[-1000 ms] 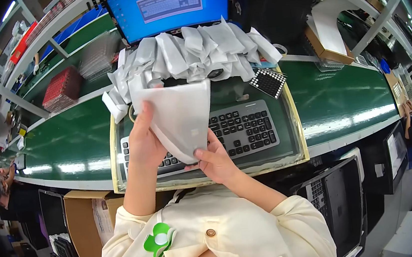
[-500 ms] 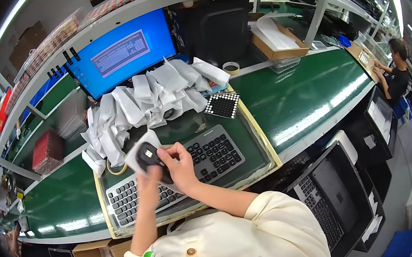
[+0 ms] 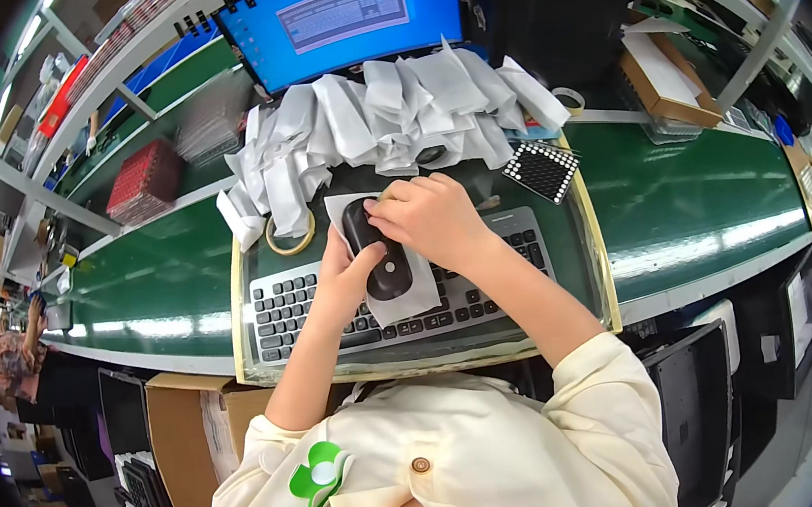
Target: The person takes wrapped computer mice from a cardboard box onto the table, tests a keyboard by pressing keys, and unwraps a mouse to remove its USB receiver.
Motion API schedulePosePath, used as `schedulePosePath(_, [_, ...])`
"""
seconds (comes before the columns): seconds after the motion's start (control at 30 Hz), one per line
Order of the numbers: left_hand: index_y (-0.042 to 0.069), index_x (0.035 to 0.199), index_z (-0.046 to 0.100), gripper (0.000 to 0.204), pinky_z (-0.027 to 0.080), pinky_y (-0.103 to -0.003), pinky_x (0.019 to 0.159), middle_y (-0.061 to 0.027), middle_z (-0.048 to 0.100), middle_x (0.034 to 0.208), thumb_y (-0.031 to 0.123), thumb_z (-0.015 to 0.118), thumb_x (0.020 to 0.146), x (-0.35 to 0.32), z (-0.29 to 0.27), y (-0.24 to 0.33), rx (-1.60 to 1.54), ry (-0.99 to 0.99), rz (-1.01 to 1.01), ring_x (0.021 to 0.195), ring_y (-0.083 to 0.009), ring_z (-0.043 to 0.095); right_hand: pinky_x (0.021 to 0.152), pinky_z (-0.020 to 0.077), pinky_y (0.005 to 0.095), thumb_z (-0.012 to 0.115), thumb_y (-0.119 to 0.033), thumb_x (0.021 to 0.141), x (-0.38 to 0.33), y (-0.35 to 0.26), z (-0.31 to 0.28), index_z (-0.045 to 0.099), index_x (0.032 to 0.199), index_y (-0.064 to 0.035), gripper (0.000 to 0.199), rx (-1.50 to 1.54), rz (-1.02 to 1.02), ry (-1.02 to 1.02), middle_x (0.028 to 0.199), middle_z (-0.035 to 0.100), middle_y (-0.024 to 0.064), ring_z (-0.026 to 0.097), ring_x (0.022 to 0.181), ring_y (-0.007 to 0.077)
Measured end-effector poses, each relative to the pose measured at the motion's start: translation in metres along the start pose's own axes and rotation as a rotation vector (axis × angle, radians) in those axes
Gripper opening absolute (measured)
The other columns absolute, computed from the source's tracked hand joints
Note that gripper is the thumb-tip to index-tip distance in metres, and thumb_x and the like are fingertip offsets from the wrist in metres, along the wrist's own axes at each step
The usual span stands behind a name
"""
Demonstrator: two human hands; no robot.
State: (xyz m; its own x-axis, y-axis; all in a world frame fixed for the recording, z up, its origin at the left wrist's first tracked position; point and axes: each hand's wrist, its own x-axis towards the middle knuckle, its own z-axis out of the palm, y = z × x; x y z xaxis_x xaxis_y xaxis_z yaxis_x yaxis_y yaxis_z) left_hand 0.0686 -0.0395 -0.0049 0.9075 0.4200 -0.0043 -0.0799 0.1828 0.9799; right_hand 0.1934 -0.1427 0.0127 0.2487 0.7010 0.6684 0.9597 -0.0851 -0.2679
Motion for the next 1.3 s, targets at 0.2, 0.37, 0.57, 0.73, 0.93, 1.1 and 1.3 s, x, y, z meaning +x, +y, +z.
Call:
schedulePosePath(0.2, [0.002, 0.120, 0.033, 0.044, 0.043, -0.025, 0.080, -0.0058, 0.049, 0.106, -0.001, 0.053, 0.081, 0.007, -0.016, -0.008, 0.085, 0.016, 0.063, 0.095, -0.0097, 0.049, 0.058, 0.0468, 0.0284, 0.067, -0.016, 0.070, 0.007, -0.004, 0.016, 0.064, 0.085, -0.0067, 0.018, -0.258, -0.202, -0.058, 0.078, 0.063, 0.0004, 0.061, 0.065, 0.0168])
schedulePosePath(0.37, [0.003, 0.120, 0.034, 0.045, 0.043, -0.025, 0.080, -0.0059, 0.049, 0.105, -0.001, 0.054, 0.080, 0.005, -0.021, -0.005, 0.029, 0.034, 0.024, 0.094, -0.0101, 0.050, 0.057, 0.0479, 0.0268, 0.065, -0.013, 0.071, 0.015, -0.001, 0.022, 0.064, 0.086, -0.0056, 0.017, -0.195, -0.251, -0.101, 0.078, 0.061, 0.0010, 0.061, 0.066, 0.0161])
schedulePosePath(0.57, [0.002, 0.125, 0.034, 0.047, 0.045, -0.025, 0.079, -0.0055, 0.050, 0.106, 0.000, 0.052, 0.081, -0.003, -0.021, 0.002, -0.134, 0.092, -0.053, 0.093, -0.0113, 0.052, 0.056, 0.0484, 0.0280, 0.064, -0.017, 0.077, 0.014, -0.004, 0.026, 0.066, 0.087, -0.0103, 0.012, 0.214, -0.030, -0.042, 0.077, 0.057, 0.0007, 0.060, 0.065, 0.0181])
schedulePosePath(0.73, [0.002, 0.125, 0.034, 0.047, 0.046, -0.025, 0.078, -0.0059, 0.050, 0.106, 0.000, 0.052, 0.081, -0.007, -0.020, 0.000, -0.158, 0.076, -0.067, 0.092, -0.0108, 0.052, 0.055, 0.0483, 0.0278, 0.065, -0.017, 0.076, 0.011, -0.002, 0.027, 0.066, 0.087, -0.0102, 0.013, 0.252, -0.026, -0.050, 0.077, 0.057, 0.0011, 0.060, 0.066, 0.0181])
schedulePosePath(0.93, [0.002, 0.121, 0.033, 0.045, 0.044, -0.024, 0.079, -0.0055, 0.049, 0.104, 0.000, 0.053, 0.081, -0.006, -0.019, -0.002, -0.100, 0.051, -0.051, 0.092, -0.0100, 0.050, 0.052, 0.0491, 0.0257, 0.065, -0.014, 0.074, 0.011, -0.001, 0.024, 0.061, 0.083, -0.0056, 0.013, -0.025, -0.291, 0.023, 0.075, 0.056, 0.0013, 0.060, 0.064, 0.0156])
schedulePosePath(1.1, [0.001, 0.121, 0.032, 0.045, 0.042, -0.023, 0.079, -0.0048, 0.048, 0.102, 0.001, 0.053, 0.081, -0.003, -0.018, 0.001, -0.086, 0.027, -0.044, 0.092, -0.0097, 0.049, 0.053, 0.0506, 0.0240, 0.061, -0.010, 0.066, 0.007, 0.007, 0.030, 0.057, 0.085, -0.0018, 0.021, -0.184, -0.439, 0.040, 0.072, 0.055, 0.0055, 0.060, 0.064, 0.0155])
schedulePosePath(1.3, [0.001, 0.124, 0.032, 0.049, 0.043, -0.024, 0.079, -0.0050, 0.049, 0.103, 0.000, 0.053, 0.080, 0.000, -0.022, -0.002, -0.054, 0.002, -0.075, 0.092, -0.0095, 0.049, 0.053, 0.0514, 0.0244, 0.060, -0.009, 0.063, 0.002, 0.006, 0.032, 0.057, 0.085, -0.0010, 0.024, -0.175, -0.417, 0.029, 0.072, 0.055, 0.0060, 0.062, 0.065, 0.0163])
